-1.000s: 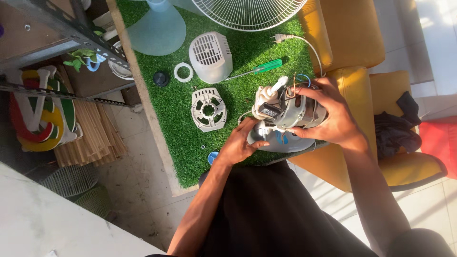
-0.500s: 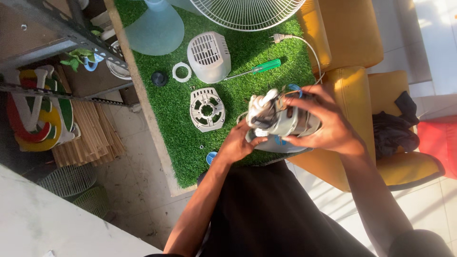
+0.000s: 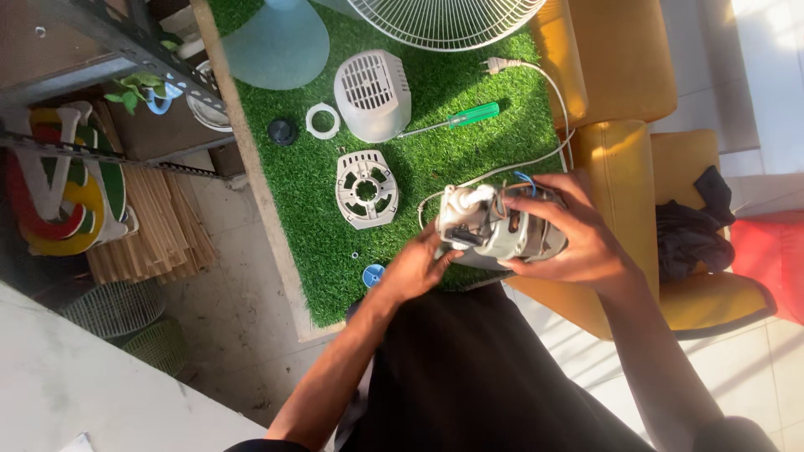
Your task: The person assembles a disassembled electric fan by hand, attaching the motor to the fan body and securing it with a screw. The person uses a screwdriver to tighten the screw and then rotates the fan blade to test the assembly.
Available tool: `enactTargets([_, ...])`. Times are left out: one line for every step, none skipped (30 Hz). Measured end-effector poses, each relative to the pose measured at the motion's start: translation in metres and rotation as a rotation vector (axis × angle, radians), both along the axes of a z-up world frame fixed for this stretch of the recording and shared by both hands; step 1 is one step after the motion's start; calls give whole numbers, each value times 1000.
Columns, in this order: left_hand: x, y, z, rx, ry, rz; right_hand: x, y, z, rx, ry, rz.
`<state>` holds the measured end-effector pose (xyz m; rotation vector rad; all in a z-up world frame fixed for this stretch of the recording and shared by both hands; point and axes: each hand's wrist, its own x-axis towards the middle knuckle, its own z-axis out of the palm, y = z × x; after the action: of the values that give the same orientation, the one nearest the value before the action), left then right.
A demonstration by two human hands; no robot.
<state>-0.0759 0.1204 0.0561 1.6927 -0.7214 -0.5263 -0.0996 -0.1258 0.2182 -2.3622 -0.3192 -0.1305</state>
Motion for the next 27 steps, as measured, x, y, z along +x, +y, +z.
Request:
enactTargets([-9,-3,0,10,-8,23,-4,1,0,14,24,-3])
enactTargets([-15,-4,-1,20,-15,46,-10,2,0,27,47,-7])
enactTargets([-20,-3,-2,75,12,28,-15,3,0,40,71,-10])
enactTargets([-26,-1,-3,129,42,8,-20,2,0,3,57,4])
enactTargets([-30,-1,-5,182,72,-11,-24,0,-1,-35,44,18])
enactTargets([-36,1,-7,179,18,-7,-31,0,-2,-69,38,32])
enactTargets([-39,2,-8,175,-35,-3,-39,0,-3,-96,64,25])
enactTargets([-40,3,-9,171,-91,0,-45,0,-5,-123,88,16])
enactTargets([-40,5,-8,127,-144,7,-51,1,-6,-151,113,8])
enactTargets([-37,8,-8,82,-199,12,-57,2,-8,-166,61,1])
enactTargets([-34,9,-7,36,-254,16,-63,4,-10,-180,9,-6])
enactTargets([-32,11,-4,37,-201,13,-68,7,-12,-195,-44,-14])
enactTargets([-30,14,1,39,-147,10,-74,10,-13,-155,-35,-10])
enactTargets([-29,17,5,41,-91,4,-81,16,-14,-114,-25,-8])
enactTargets([-29,20,10,34,-99,-2,-89,21,-14,-74,-15,-7])
enactTargets([-25,21,14,24,-113,-5,-95,25,-14,-59,22,11])
enactTargets([-21,22,18,13,-128,-9,-102,31,-14,-44,59,30])
enactTargets([-18,23,21,23,-91,-18,-107,34,-15,-27,100,50])
enactTargets([-15,25,23,33,-54,-27,-108,35,-18,-40,80,68])
enactTargets([-15,28,26,48,-8,-36,-112,37,-20,-48,69,86])
enactTargets([-15,31,27,96,35,-52,-117,39,-21,-56,58,105])
enactTargets([-12,33,27,142,72,-66,-118,38,-22,-61,83,117])
enactTargets([-11,33,27,187,108,-79,-120,36,-23,-66,108,129])
enactTargets([-11,34,28,157,94,-81,-122,35,-23,-70,136,142])
enactTargets([-12,34,30,126,80,-82,-123,35,-21,-35,150,129])
enactTargets([-8,34,30,95,55,-83,-121,34,-22,-1,154,115])
enactTargets([-4,33,29,84,7,-93,-119,33,-22,32,157,101])
